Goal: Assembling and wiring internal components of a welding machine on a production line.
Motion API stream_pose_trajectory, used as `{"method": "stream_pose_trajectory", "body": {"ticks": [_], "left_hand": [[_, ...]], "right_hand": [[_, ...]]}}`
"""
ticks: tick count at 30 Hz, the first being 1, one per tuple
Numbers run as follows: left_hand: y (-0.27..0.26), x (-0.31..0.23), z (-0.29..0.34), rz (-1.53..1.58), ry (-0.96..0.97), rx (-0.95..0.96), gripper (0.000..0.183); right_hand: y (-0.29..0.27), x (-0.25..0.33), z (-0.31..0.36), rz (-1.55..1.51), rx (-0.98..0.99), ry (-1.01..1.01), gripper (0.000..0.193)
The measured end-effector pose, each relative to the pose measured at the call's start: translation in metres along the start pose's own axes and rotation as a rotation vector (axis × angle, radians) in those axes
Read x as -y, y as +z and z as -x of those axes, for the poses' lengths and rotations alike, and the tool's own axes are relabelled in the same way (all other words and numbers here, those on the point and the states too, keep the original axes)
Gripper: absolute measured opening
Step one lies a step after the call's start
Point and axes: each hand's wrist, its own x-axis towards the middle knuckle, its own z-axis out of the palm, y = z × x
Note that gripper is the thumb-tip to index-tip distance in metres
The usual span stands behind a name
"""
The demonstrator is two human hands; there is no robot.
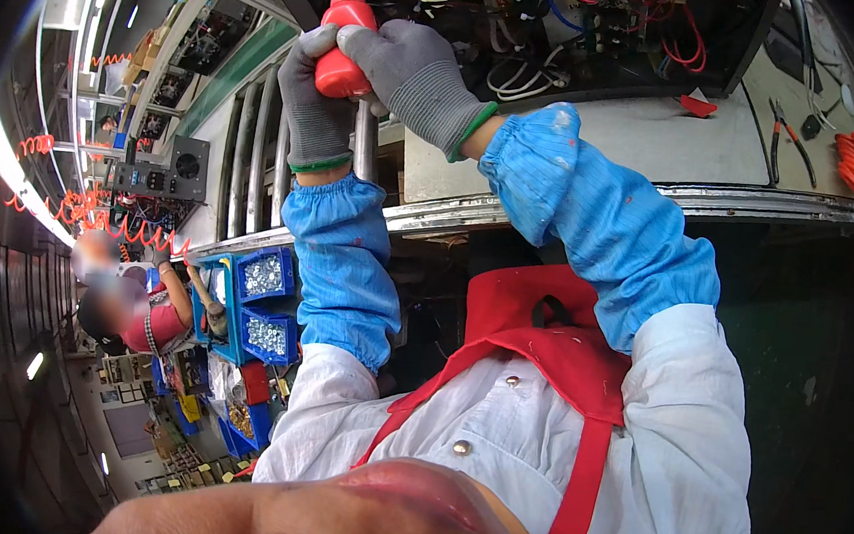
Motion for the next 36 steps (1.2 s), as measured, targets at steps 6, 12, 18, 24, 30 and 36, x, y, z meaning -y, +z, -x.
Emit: {"method": "stream_pose_trajectory", "body": {"ticks": [6,12,18,24,30,36], "left_hand": [[-0.015,-0.01,0.001,-0.035,-0.006,0.018,0.024],[-0.01,-0.013,-0.004,-0.065,0.042,0.008,0.027],[-0.017,-0.011,-0.007,-0.101,0.067,-0.001,0.027],[-0.025,-0.006,-0.014,-0.09,0.069,0.031,0.025],[-0.013,-0.01,-0.005,-0.098,-0.056,0.015,0.033],[-0.028,-0.018,-0.011,-0.169,-0.069,0.053,0.035]], "right_hand": [[0.008,0.025,0.004,-0.03,0.064,0.268,0.026],[0.013,0.016,0.002,-0.199,0.008,0.228,0.056],[0.015,0.021,0.002,-0.137,0.042,0.257,0.041],[0.014,0.021,0.003,-0.181,0.039,0.223,0.05],[0.014,0.025,0.008,-0.246,0.016,0.331,0.053],[0.028,0.033,0.012,-0.318,-0.033,0.37,0.051]]}}
